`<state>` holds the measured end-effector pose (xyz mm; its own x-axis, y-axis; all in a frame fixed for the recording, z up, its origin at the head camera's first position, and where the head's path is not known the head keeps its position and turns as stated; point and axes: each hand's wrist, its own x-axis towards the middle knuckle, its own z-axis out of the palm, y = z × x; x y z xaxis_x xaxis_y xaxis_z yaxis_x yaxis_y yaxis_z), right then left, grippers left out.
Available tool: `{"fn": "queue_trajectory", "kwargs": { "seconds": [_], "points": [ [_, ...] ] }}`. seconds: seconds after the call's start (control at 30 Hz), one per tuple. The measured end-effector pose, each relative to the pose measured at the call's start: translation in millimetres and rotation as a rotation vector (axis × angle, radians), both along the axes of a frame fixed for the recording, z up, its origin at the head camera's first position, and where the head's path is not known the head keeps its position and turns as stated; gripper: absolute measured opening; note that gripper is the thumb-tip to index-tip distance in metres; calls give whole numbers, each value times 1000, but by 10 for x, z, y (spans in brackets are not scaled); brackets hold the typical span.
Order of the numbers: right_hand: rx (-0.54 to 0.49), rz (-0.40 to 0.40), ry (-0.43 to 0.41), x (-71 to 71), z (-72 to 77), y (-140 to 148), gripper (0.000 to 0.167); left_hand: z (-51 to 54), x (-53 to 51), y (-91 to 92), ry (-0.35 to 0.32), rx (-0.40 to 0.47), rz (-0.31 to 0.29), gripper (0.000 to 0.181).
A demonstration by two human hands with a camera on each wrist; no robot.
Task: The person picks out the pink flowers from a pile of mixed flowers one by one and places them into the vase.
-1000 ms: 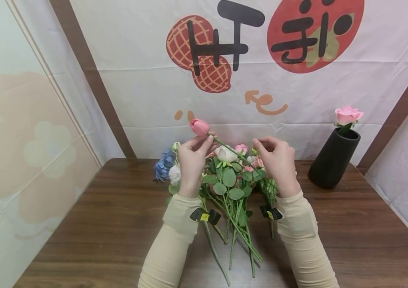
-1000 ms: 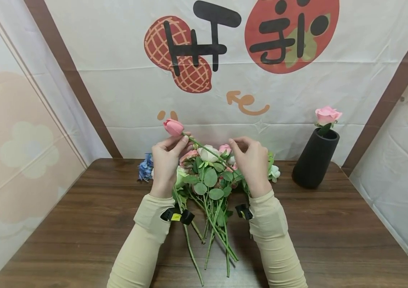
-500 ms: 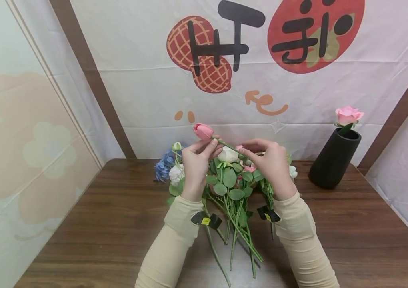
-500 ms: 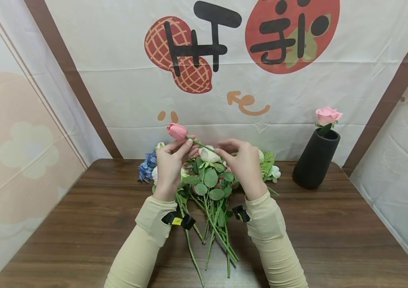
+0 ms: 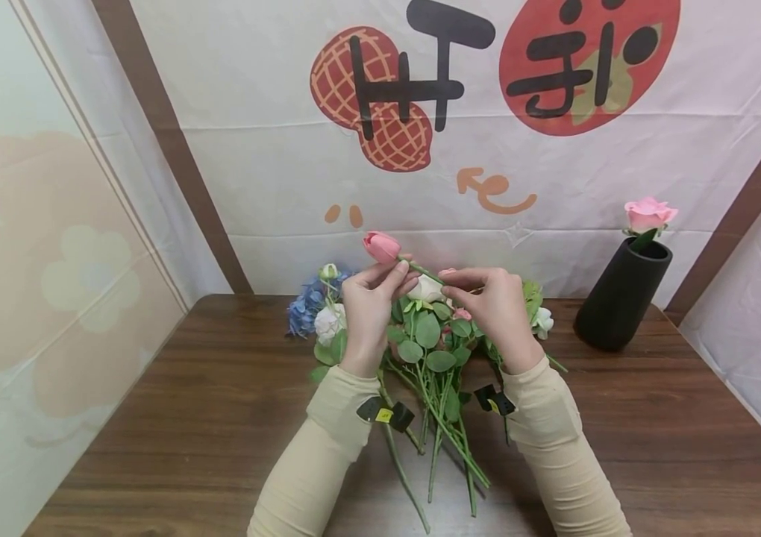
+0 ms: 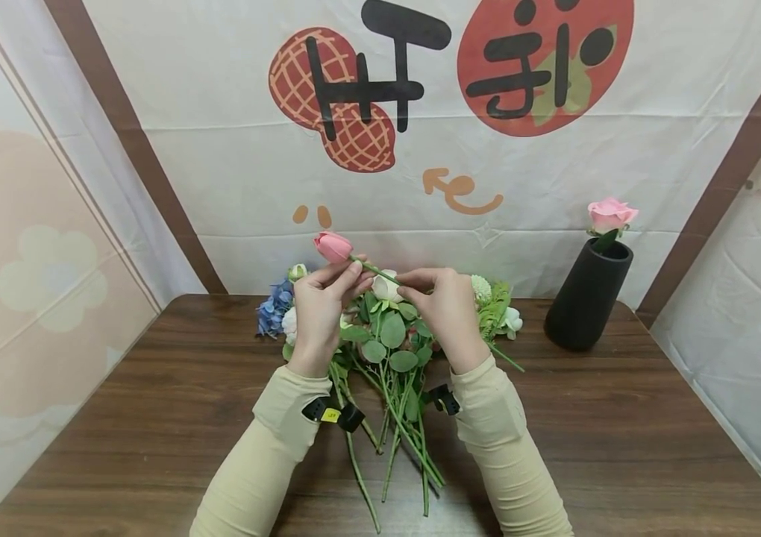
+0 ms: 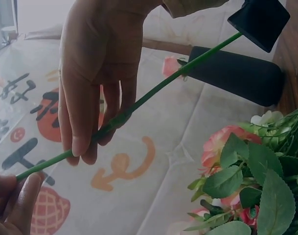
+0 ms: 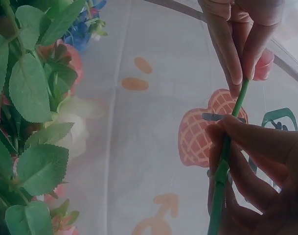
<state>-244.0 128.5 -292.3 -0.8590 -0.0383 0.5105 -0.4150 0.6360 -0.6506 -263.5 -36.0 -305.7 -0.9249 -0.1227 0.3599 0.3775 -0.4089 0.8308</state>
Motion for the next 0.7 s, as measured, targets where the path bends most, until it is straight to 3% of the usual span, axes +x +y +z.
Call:
{"fn": "queue_trajectory", "kwargs": {
  "seconds": [0.3, 0.43, 0.53, 0.7],
  "points": [
    [16, -32, 1, -9, -14, 5, 18, -24, 4, 33, 2, -14, 3, 26],
    [23, -38, 3, -10, -9, 17, 17, -26, 4, 43, 10, -72, 22, 21],
    [26, -40, 4, -4, -2, 35, 16, -45, 0, 44, -9, -154, 83, 18],
    [40, -58, 19, 8, 24, 77, 16, -124, -20, -7, -39, -311, 246, 13]
  ]
}}
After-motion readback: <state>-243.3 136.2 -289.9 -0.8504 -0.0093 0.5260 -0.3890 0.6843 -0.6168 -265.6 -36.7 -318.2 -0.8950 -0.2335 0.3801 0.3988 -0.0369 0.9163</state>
